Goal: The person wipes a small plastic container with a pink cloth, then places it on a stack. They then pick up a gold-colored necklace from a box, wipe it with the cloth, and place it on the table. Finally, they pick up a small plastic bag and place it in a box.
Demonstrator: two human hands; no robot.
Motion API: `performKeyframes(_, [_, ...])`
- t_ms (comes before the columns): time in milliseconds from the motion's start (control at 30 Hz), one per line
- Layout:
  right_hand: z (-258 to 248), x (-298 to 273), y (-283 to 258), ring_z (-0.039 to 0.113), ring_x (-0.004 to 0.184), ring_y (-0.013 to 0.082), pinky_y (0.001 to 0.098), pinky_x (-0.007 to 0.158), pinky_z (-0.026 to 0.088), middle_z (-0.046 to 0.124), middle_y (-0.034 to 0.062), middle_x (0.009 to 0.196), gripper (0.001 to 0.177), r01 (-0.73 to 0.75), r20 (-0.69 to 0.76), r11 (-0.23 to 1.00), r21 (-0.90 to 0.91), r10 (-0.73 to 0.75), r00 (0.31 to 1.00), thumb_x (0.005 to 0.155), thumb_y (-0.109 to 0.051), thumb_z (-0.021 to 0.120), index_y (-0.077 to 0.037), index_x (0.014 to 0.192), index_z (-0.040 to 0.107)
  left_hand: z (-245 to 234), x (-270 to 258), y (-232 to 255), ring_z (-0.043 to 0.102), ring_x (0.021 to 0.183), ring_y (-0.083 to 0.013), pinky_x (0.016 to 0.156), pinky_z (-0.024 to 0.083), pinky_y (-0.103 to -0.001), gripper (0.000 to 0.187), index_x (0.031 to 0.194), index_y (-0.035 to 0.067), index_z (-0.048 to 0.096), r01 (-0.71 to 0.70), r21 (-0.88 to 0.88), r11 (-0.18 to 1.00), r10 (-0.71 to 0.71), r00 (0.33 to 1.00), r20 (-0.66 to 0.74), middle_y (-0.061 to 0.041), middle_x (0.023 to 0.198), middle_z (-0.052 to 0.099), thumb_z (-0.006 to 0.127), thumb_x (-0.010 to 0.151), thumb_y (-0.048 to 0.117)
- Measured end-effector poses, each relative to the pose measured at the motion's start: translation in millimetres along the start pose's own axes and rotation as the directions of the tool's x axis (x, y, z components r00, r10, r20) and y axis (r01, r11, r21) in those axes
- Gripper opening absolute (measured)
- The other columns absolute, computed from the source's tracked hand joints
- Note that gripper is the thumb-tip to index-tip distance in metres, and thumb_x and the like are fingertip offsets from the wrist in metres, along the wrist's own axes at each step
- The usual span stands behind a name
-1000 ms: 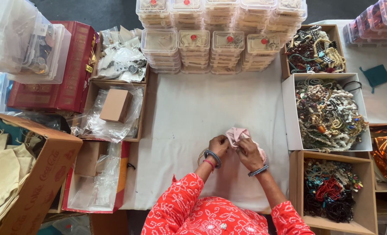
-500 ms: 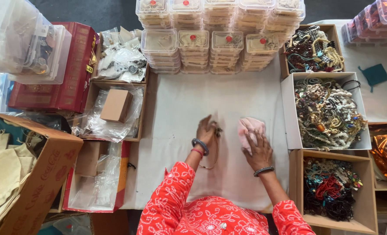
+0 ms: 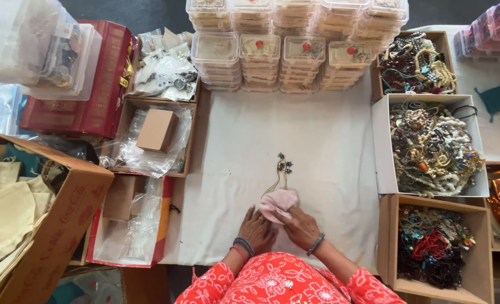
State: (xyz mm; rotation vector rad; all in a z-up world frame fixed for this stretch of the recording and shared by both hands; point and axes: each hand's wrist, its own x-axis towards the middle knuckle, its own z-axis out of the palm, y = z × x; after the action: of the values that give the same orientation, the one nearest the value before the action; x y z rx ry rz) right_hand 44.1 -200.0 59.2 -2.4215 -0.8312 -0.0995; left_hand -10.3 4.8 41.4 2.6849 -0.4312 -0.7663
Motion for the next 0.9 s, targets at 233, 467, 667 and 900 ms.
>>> performKeyframes(233, [-17, 25, 92, 0.067, 0.089, 0.0306, 0.0436, 0.070, 0.057, 0.065, 0.0115, 0.099, 0.035, -0.334, 0.008, 0.790, -0.513, 0.394, 0.919, 0.091, -0.019, 0.066, -0.031, 0.123, 0.068, 53, 33, -20, 0.019, 0.156, -0.0201, 0.124, 0.009, -0.051, 0.071, 0.161, 0.015, 0.033, -0.124, 0.193, 0.973, 0.200, 0.868, -0.454, -0.001, 0.171, 0.024, 0.045, 0.100, 0.050])
performKeyframes(467, [-25, 36, 7, 0.058, 0.115, 0.0349, 0.0467, 0.090, 0.052, 0.064, 0.0146, 0.121, 0.039, -0.058, -0.118, 0.966, -0.250, 0.029, 0.993, 0.083, -0.031, 0.070, -0.022, 0.120, 0.066, 12, 22, 1, 0.014, 0.159, -0.0226, 0.127, 0.005, -0.052, 0.067, 0.158, 0.013, 0.037, -0.081, 0.136, 0.987, 0.111, 0.968, -0.224, -0.003, 0.169, 0.024, 0.042, 0.102, 0.049])
performKeyframes(667, [13, 35, 31, 0.056, 0.123, 0.0301, 0.0472, 0.098, 0.045, 0.064, 0.0091, 0.136, 0.046, 0.222, -0.013, 0.940, -0.261, -0.233, 0.972, 0.082, -0.018, 0.065, -0.017, 0.128, 0.067, 45, 36, -11, 0.015, 0.159, -0.0221, 0.127, 0.006, -0.052, 0.068, 0.158, 0.013, 0.039, -0.086, 0.138, 0.987, 0.118, 0.961, -0.250, -0.003, 0.168, 0.025, 0.041, 0.102, 0.051])
performKeyframes(900, [5, 38, 112, 0.066, 0.112, 0.0304, 0.0419, 0.093, 0.055, 0.069, 0.0073, 0.123, 0.028, 0.010, -0.174, 0.993, -0.121, -0.031, 0.984, 0.085, -0.005, 0.064, -0.016, 0.110, 0.072, 61, 39, -16, 0.015, 0.157, -0.0198, 0.124, 0.007, -0.052, 0.072, 0.161, 0.016, 0.028, -0.098, 0.156, 0.983, 0.158, 0.887, -0.433, -0.001, 0.171, 0.020, 0.040, 0.101, 0.052])
